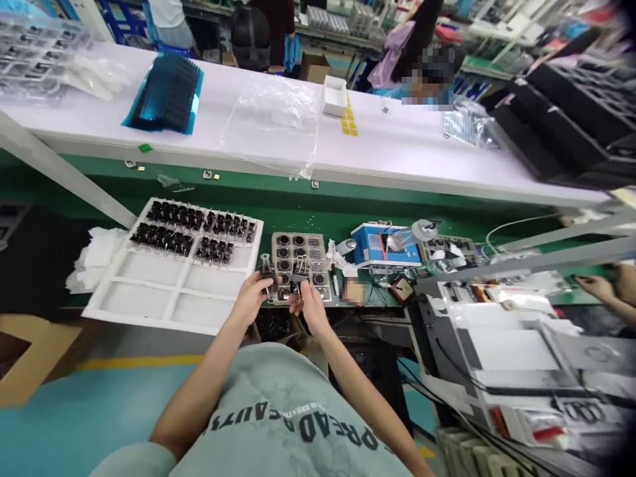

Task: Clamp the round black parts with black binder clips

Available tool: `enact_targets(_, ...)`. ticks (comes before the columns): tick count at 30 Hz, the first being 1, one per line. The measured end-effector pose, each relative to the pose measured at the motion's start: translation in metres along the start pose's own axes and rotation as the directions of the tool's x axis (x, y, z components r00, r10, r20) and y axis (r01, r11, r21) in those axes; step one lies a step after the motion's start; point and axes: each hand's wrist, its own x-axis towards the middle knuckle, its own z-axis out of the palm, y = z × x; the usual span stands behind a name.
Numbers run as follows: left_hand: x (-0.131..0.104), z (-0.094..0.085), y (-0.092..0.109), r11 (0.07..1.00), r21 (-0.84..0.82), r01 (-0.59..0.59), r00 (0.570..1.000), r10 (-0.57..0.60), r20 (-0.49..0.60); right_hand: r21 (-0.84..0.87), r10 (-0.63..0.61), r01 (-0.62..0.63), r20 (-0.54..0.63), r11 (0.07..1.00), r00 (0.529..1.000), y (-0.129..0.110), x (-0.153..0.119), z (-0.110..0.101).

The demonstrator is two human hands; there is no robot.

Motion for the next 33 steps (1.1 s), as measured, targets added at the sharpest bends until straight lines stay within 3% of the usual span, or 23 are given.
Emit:
enact_targets(6,0.007,0.024,-0.017,0.992,0.056,0.111,0.988,-0.117,0.103,-0.139,-0.096,0.092,-0.023,0.986,0.995,-0.002,-0.011,-0.014)
enact_targets(13,0.013,0.035,-0.017,0.989,0.147,-0.027,0.999,0.020,0.046,-0.253,-0.145,0.128,-0.049,0.959,0.988,-0.005,-0.014,-0.019)
enact_targets(16,0.016,0.036,-0.018,0.984,0.163,-0.070,0.997,0.075,-0.025,-0.211,-0.137,0.142,0.037,0.967,0.990,-0.007,-0.016,-0.019)
enact_targets(19,0.017,0.036,-0.020,0.985,0.160,-0.067,0.996,0.075,-0.050,-0.133,-0.060,0.078,0.132,0.988,0.989,-0.006,-0.019,-0.021)
enact_targets(24,0.018,0.036,-0.022,0.997,0.068,-0.024,0.993,0.032,-0.115,0.031,0.051,-0.054,0.072,0.998,0.996,0.004,-0.035,-0.026)
enact_targets(28,0.018,0.036,-0.032,0.998,0.063,-0.002,0.993,0.010,-0.121,0.214,0.182,-0.215,0.160,0.953,0.970,0.013,-0.045,-0.026)
enact_targets(30,0.016,0.038,-0.041,0.994,0.098,0.050,0.994,-0.040,-0.101,0.159,0.260,-0.296,0.213,0.942,0.942,0.015,-0.044,-0.023)
enact_targets(33,0.012,0.040,-0.056,0.982,0.152,0.108,0.991,-0.095,-0.092,-0.034,0.288,-0.287,0.199,0.957,0.937,0.015,-0.040,-0.019)
